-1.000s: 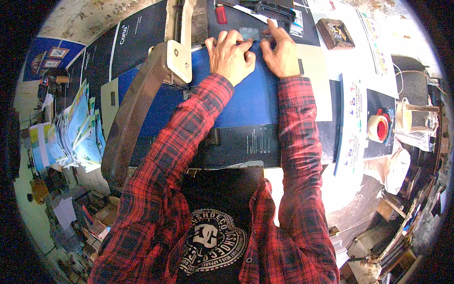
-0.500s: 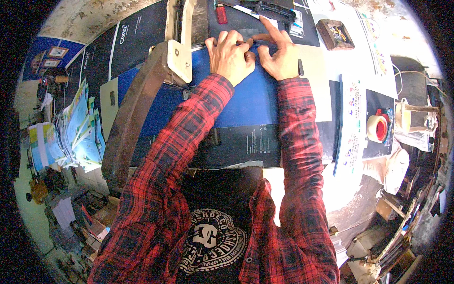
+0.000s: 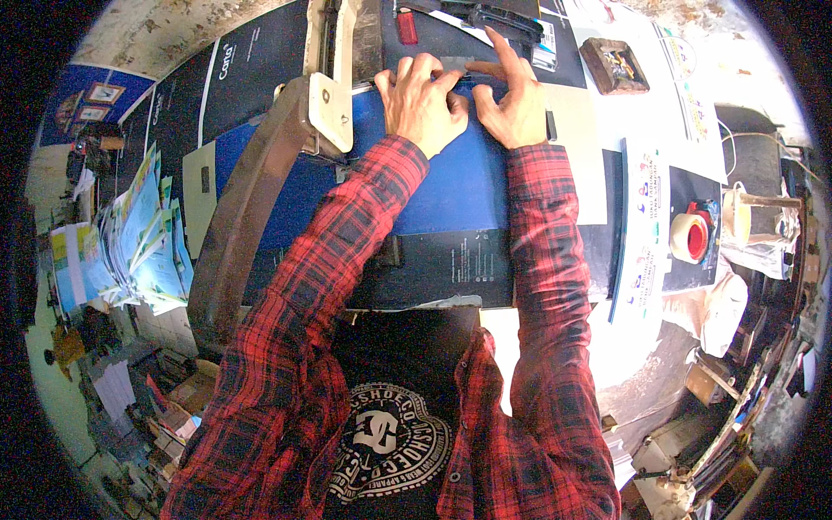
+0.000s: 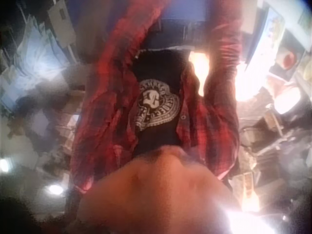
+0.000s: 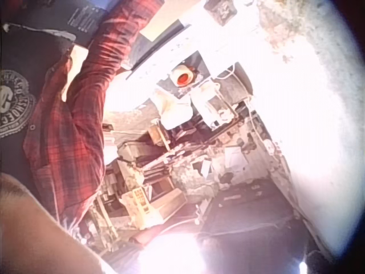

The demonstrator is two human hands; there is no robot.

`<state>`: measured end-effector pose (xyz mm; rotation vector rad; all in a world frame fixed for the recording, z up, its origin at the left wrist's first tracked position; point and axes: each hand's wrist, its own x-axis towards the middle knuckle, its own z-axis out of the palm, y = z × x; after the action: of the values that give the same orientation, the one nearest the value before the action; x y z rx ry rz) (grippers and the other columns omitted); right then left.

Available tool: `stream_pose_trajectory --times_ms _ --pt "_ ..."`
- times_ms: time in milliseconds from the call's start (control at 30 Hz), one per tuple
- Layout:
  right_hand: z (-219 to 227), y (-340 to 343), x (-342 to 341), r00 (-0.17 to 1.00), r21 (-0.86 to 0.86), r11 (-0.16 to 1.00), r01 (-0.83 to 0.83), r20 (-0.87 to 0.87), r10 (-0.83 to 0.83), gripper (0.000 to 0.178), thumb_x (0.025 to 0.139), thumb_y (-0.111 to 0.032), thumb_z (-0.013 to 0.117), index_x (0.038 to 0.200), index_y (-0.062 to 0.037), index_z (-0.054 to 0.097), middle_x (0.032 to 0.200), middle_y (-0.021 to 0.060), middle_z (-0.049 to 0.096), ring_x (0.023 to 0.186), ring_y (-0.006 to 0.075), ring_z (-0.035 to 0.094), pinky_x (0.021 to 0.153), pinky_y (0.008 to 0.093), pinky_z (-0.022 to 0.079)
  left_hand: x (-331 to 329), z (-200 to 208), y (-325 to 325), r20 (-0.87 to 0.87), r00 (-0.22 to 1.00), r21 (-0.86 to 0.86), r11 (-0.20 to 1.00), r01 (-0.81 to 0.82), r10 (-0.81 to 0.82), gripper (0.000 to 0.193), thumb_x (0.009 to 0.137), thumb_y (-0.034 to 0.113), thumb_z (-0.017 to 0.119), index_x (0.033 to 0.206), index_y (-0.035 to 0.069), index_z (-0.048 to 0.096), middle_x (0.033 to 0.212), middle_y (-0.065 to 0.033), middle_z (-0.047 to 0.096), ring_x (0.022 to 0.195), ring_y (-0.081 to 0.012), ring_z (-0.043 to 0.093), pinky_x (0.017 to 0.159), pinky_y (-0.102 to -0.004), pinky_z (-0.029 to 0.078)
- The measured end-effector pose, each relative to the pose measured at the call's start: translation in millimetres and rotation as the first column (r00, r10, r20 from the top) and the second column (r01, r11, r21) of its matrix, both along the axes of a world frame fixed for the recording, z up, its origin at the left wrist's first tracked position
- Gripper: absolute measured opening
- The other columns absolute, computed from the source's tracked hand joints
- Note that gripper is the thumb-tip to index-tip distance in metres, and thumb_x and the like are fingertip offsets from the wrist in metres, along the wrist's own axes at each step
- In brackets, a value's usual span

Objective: The person uses a manual paper cutter to trim a stack of printed sheets. They repeatedly align the sheets against the guide, press down the lever to cut, and stack the trimmed pieces. The person also briefly handles a small plastic container and a piece of tape.

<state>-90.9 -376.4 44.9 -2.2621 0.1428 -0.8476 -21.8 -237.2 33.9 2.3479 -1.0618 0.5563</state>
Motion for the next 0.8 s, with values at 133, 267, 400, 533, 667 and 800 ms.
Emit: stream_pose_trajectory --times_ms 133,267,400,533,667,800 --pt "2 2 -2 0.999 0.020 1.000 0.012 -0.042 -0.011 0.073 0.072 -0.007 0.058 0.144 -0.0141 0.048 0.104 0.0050 0.076 0.095 0.0260 0.063 0.094 0.0370 0.050 -1 -1 1 0.007 1.000 0.002 1.000 -0.028 0.028 0.033 0.066 0.026 0.071 0.098 0.020 0.077 0.102 -0.0013 0.056 0.102 -0.0218 0.051 0.092 -0.0474 0.033" --pt "-1 1 -1 0.999 -0.061 0.998 0.020 -0.037 -0.022 0.071 0.073 -0.009 0.058 0.144 -0.0139 0.051 0.097 0.0049 0.076 0.085 0.0251 0.061 0.092 0.0382 0.050 0 -1 0 0.001 0.999 -0.004 0.999 -0.035 0.035 0.031 0.065 0.028 0.073 0.094 0.020 0.078 0.100 -0.0003 0.056 0.103 -0.0212 0.051 0.092 -0.0476 0.032" --pt "3 6 0 1.000 -0.135 0.991 0.007 -0.023 -0.010 0.070 0.073 -0.012 0.058 0.143 -0.0139 0.052 0.090 0.0031 0.076 0.079 0.0229 0.058 0.088 0.0368 0.049 0 -2 0 0.005 0.999 -0.006 0.999 -0.043 0.043 0.030 0.064 0.030 0.074 0.091 0.020 0.078 0.098 0.0002 0.056 0.103 -0.0210 0.051 0.092 -0.0475 0.032" --pt "-2 3 0 0.998 -0.236 0.971 0.040 -0.047 -0.052 0.070 0.074 -0.014 0.059 0.144 -0.0141 0.052 0.090 0.0002 0.076 0.078 0.0195 0.058 0.084 0.0345 0.046 0 -2 0 0.006 0.999 0.023 0.998 -0.052 0.052 0.031 0.063 0.030 0.074 0.092 0.021 0.079 0.098 0.0002 0.057 0.103 -0.0209 0.051 0.091 -0.0472 0.032" --pt "-7 2 2 0.994 -0.302 0.948 0.102 -0.013 -0.111 0.070 0.073 -0.016 0.060 0.143 -0.0147 0.053 0.088 -0.0040 0.077 0.079 0.0172 0.058 0.081 0.0340 0.043 -1 -3 -1 0.004 0.998 -0.003 0.998 -0.064 0.064 0.031 0.064 0.028 0.072 0.094 0.021 0.079 0.098 -0.0003 0.057 0.103 -0.0209 0.051 0.090 -0.0467 0.031" --pt "-7 1 2 0.989 -0.276 0.952 0.134 -0.016 -0.145 0.069 0.073 -0.017 0.060 0.142 -0.0148 0.054 0.087 -0.0058 0.076 0.081 0.0160 0.059 0.082 0.0339 0.043 -1 -4 -1 0.004 0.998 -0.012 0.998 -0.067 0.067 0.030 0.066 0.026 0.069 0.094 0.020 0.079 0.097 -0.0009 0.057 0.102 -0.0211 0.051 0.090 -0.0466 0.031"
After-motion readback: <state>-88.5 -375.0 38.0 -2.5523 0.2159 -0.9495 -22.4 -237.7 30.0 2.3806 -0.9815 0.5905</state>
